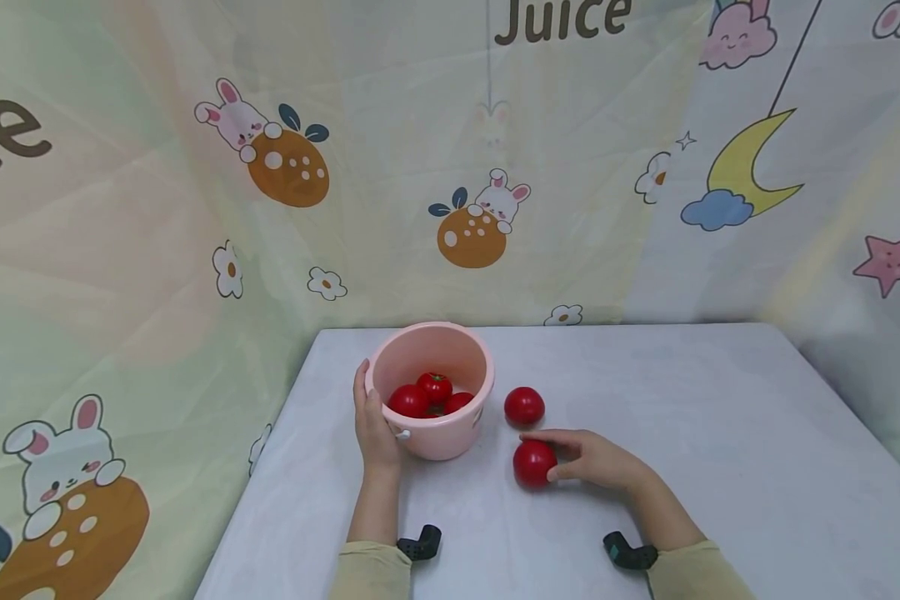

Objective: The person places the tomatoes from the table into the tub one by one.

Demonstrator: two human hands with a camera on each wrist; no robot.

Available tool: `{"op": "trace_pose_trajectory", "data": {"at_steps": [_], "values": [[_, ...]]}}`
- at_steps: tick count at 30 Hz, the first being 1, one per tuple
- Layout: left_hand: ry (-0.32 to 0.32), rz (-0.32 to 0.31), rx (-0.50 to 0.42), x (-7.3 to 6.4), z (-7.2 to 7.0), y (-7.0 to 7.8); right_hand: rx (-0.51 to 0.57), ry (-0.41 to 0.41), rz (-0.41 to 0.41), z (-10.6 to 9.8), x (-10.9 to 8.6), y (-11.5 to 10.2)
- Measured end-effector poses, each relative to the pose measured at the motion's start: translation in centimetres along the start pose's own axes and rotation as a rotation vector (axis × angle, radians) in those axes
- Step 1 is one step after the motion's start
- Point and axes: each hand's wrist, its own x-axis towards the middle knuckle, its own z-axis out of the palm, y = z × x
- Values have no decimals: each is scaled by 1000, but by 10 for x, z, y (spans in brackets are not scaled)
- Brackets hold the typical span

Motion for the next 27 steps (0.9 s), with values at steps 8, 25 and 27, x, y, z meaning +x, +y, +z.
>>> {"op": "trace_pose_trajectory", "data": {"at_steps": [8,25,27], "values": [[-1,0,2,-1,0,2,41,16,27,-2,2,2],[1,6,0,-2,0,4,-3,61,8,-15,3,-24],[-2,3,0,-2,0,3,-1,56,-25,-17,4,-31]]}}
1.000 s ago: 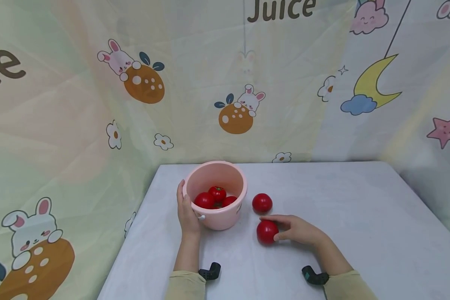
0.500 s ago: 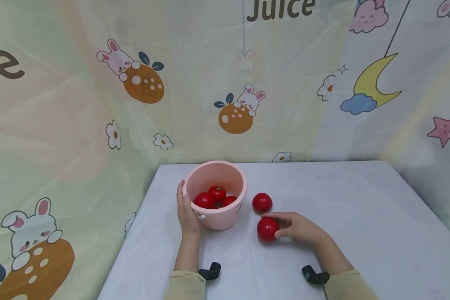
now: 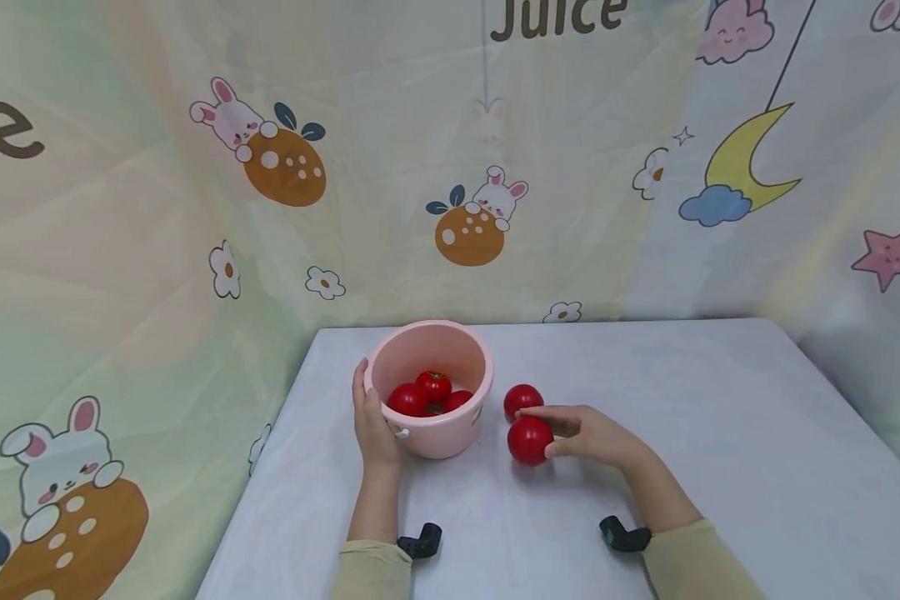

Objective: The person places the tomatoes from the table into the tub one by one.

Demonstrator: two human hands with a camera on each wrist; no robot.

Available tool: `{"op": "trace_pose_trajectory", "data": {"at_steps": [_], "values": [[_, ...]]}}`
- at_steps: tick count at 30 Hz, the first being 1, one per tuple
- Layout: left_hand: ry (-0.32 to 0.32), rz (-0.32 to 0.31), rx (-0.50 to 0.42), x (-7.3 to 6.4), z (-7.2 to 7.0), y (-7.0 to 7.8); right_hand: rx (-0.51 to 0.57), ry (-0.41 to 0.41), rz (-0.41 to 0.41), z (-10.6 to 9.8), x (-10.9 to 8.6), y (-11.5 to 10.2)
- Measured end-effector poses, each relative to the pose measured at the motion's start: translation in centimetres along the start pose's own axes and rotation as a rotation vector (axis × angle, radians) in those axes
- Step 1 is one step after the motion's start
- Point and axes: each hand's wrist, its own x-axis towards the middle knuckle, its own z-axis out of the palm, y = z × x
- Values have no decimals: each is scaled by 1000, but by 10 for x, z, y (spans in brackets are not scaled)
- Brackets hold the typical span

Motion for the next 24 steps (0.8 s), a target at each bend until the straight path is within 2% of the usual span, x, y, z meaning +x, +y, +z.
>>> {"op": "trace_pose_trajectory", "data": {"at_steps": [9,18,24], "values": [[-4,1,-2,2,0,-1,23,-41,-181,-24,10,-47],[-9,2,-5,2,-1,-1,37,-12,-296,-45,28,-92],[-16,5,-9,1,-1,-1,82,-67,-423,-54,45,-118]]}}
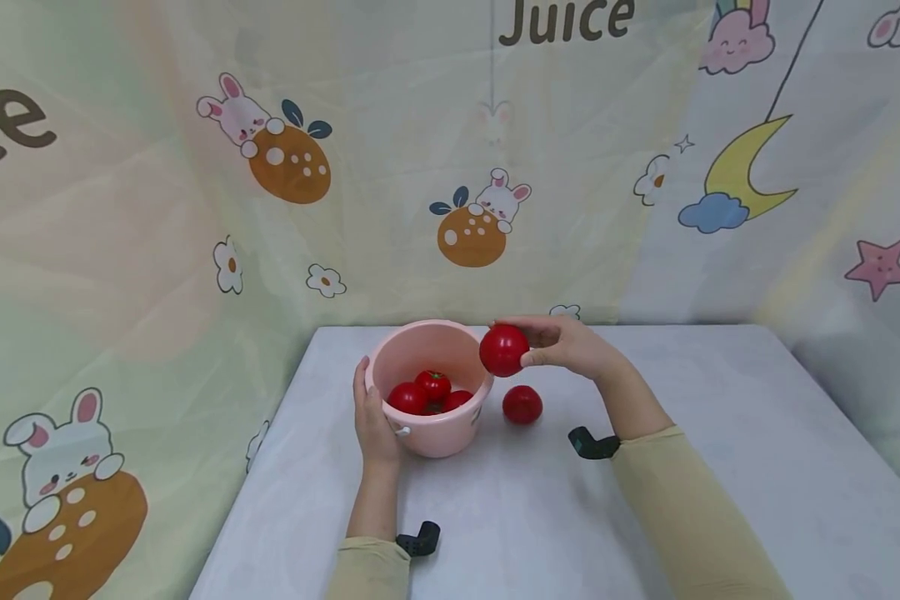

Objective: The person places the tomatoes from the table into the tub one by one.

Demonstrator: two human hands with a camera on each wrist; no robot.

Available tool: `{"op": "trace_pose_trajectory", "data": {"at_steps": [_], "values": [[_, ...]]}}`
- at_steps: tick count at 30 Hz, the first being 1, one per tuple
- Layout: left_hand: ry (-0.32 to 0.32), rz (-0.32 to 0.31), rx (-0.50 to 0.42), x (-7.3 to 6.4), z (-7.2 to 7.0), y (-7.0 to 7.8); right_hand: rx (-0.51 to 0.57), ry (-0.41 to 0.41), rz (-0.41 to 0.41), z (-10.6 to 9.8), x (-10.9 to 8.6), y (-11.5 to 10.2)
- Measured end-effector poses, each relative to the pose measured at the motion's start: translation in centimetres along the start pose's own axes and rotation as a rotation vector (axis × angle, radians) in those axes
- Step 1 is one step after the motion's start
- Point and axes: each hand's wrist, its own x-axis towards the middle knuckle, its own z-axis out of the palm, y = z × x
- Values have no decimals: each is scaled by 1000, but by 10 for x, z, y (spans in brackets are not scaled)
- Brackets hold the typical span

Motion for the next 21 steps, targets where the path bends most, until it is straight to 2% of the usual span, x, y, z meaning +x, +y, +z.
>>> {"op": "trace_pose_trajectory", "data": {"at_steps": [3,8,12,21], "values": [[-1,-9,-5,0,2,0,-5,-22,-7,-1,12,-6],[8,-20,-3,-1,4,-1,-27,-55,69,1,30,-14],[1,-13,5,-1,5,-1,-92,-102,117,5,46,-18],[-6,-29,17,-2,0,2,-251,-311,199,30,98,-26]]}}
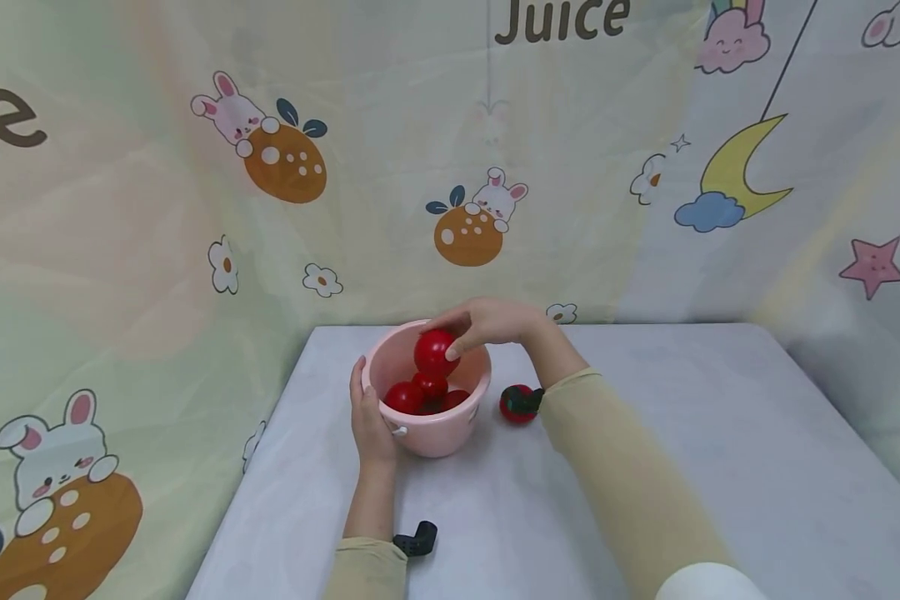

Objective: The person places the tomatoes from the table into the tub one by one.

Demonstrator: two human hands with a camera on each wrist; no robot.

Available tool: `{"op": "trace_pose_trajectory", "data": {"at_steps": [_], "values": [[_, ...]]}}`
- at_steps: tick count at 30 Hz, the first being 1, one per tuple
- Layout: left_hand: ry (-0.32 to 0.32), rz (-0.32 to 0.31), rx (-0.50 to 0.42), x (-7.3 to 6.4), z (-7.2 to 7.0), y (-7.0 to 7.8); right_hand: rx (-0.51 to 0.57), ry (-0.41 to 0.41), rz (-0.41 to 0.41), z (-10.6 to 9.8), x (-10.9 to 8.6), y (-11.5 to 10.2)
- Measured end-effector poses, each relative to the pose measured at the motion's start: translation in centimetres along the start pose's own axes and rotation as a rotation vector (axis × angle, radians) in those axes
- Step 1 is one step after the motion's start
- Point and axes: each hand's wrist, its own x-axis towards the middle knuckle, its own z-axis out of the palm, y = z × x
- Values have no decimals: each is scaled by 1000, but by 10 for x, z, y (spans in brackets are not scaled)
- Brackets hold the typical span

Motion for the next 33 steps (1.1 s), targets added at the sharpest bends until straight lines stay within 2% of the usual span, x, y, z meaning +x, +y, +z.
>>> {"op": "trace_pose_trajectory", "data": {"at_steps": [5,10,21,28,33], "values": [[0,-4,-3,0,-5,-3,-91,-79,56,8,27,-8],[10,-5,-12,0,-5,-5,-171,-117,110,12,41,-13],[19,-26,-12,2,-3,-3,-295,-155,182,15,51,-24],[7,-23,-2,2,-2,-1,-262,-134,269,22,55,-26],[4,-27,-4,2,-2,1,-268,-112,272,25,56,-22]]}}
